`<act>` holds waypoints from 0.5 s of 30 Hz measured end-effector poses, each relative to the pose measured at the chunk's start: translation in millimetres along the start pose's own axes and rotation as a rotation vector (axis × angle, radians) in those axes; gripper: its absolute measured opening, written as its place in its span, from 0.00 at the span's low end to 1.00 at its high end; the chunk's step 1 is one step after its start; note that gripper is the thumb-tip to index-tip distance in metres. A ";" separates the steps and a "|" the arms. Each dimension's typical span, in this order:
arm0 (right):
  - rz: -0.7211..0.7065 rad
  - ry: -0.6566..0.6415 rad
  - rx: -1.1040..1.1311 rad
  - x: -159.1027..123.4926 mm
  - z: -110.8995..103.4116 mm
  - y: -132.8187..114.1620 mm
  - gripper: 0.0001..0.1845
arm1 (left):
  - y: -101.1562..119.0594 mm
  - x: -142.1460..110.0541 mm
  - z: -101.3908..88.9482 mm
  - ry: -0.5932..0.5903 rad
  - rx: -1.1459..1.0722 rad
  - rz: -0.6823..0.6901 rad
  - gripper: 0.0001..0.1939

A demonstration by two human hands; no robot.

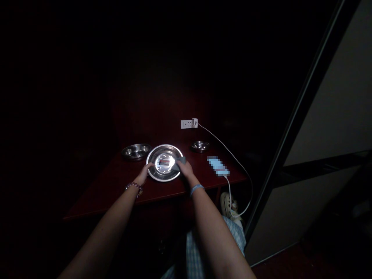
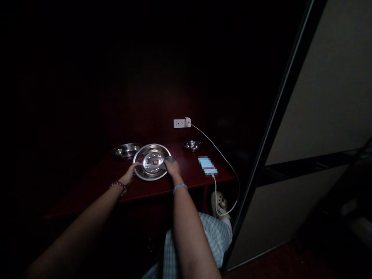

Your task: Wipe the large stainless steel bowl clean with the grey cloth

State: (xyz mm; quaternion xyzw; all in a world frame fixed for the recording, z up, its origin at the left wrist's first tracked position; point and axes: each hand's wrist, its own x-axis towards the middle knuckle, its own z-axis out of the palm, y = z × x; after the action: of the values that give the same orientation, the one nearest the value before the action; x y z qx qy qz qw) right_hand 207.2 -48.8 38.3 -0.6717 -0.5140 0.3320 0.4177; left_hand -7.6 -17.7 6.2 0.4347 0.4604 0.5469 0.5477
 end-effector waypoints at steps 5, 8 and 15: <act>-0.016 -0.041 0.001 5.4 3.8 4.7 0.23 | -0.1 -0.9 1.9 0.027 -0.098 0.082 0.19; -0.006 -0.075 0.041 5.2 6.2 4.6 0.21 | 0.5 0.2 3.9 0.045 -0.142 0.159 0.20; -0.001 -0.040 0.136 2.1 14.1 3.1 0.17 | -1.3 4.6 4.9 0.017 -0.149 0.226 0.25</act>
State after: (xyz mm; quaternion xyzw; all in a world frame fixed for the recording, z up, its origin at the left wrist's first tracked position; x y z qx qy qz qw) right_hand 196.7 -44.0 29.5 -0.6348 -0.4986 0.3794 0.4522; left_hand -2.7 -13.0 5.7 0.4372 0.3713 0.6416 0.5092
